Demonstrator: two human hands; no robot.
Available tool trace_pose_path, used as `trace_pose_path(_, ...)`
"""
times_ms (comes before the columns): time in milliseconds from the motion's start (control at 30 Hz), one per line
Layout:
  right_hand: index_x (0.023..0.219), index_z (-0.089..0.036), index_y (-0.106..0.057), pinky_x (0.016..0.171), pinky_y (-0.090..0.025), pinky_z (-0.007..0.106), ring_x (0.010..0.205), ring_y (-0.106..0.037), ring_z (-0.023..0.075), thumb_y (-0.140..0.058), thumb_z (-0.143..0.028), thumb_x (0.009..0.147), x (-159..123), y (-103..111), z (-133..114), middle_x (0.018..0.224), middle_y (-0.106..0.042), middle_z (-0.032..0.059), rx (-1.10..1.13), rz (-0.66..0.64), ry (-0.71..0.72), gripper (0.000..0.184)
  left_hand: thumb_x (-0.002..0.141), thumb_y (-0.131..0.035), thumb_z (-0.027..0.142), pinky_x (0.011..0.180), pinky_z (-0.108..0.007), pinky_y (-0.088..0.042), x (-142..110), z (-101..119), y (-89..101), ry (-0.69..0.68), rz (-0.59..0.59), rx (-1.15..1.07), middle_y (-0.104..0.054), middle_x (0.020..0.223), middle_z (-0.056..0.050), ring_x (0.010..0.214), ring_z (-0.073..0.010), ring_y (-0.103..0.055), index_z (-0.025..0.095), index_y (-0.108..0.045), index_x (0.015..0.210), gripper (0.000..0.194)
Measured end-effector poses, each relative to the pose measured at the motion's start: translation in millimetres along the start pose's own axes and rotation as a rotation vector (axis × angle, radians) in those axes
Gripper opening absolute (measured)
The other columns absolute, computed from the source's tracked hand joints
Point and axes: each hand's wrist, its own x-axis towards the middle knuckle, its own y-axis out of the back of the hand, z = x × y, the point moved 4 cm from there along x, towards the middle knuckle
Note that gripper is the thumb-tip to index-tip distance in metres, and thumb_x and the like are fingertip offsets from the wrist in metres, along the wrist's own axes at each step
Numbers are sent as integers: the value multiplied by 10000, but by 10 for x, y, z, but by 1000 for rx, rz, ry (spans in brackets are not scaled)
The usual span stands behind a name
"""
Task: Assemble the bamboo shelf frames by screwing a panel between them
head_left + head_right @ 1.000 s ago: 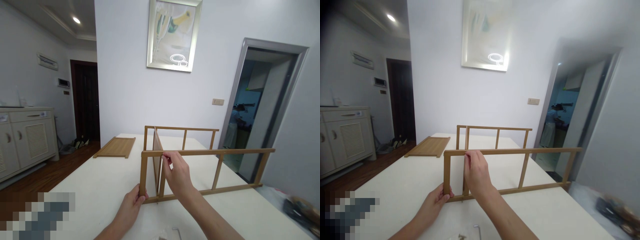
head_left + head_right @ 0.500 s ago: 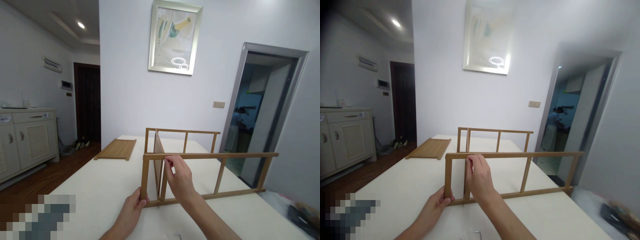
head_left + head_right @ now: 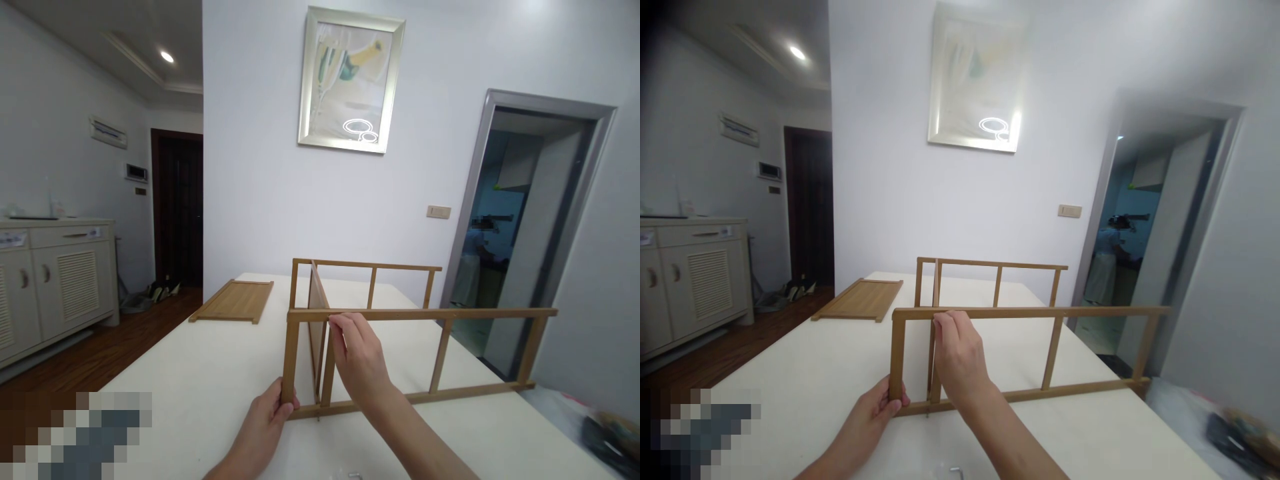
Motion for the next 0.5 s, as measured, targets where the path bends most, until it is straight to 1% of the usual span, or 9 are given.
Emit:
trace_pose_path(133, 1075, -190, -606, 712, -565, 343, 838, -614, 197, -441, -69, 928, 0, -5, -3, 901, -653, 90, -25, -32, 71, 252, 782, -545, 232, 822, -308, -448, -2, -1, -2, -1, 15, -10, -675, 853, -48, 880, -228, -624, 187, -598, 875, 116)
trace_pose_path(233, 1099, -191, -593, 718, -561, 344, 855, -609, 200, -429, -54, 926, 0, -13, 4, 923, -648, 92, -32, -43, 78, 275, 775, -549, 224, 827, -309, -445, -3, -7, -4, 1, 22, -21, -674, 855, -46, 885, -230, -626, 187, -598, 869, 112)
trace_pose_path(367, 1064, -187, -603, 709, -550, 337, 849, -611, 195, -431, -55, 930, 19, -4, 10, 920, -656, 89, -9, -27, 55, 255, 778, -542, 219, 819, -308, -441, -2, -9, -3, -2, 24, -21, -668, 853, -46, 882, -230, -624, 186, -595, 863, 105)
trace_pose_path(500, 978, -199, -627, 672, -522, 331, 789, -596, 189, -459, -60, 923, 55, 26, 1, 858, -664, 68, -15, -17, 30, 225, 778, -544, 224, 814, -302, -438, 0, -9, -7, -2, 19, -21, -660, 839, -42, 878, -226, -621, 187, -595, 856, 101)
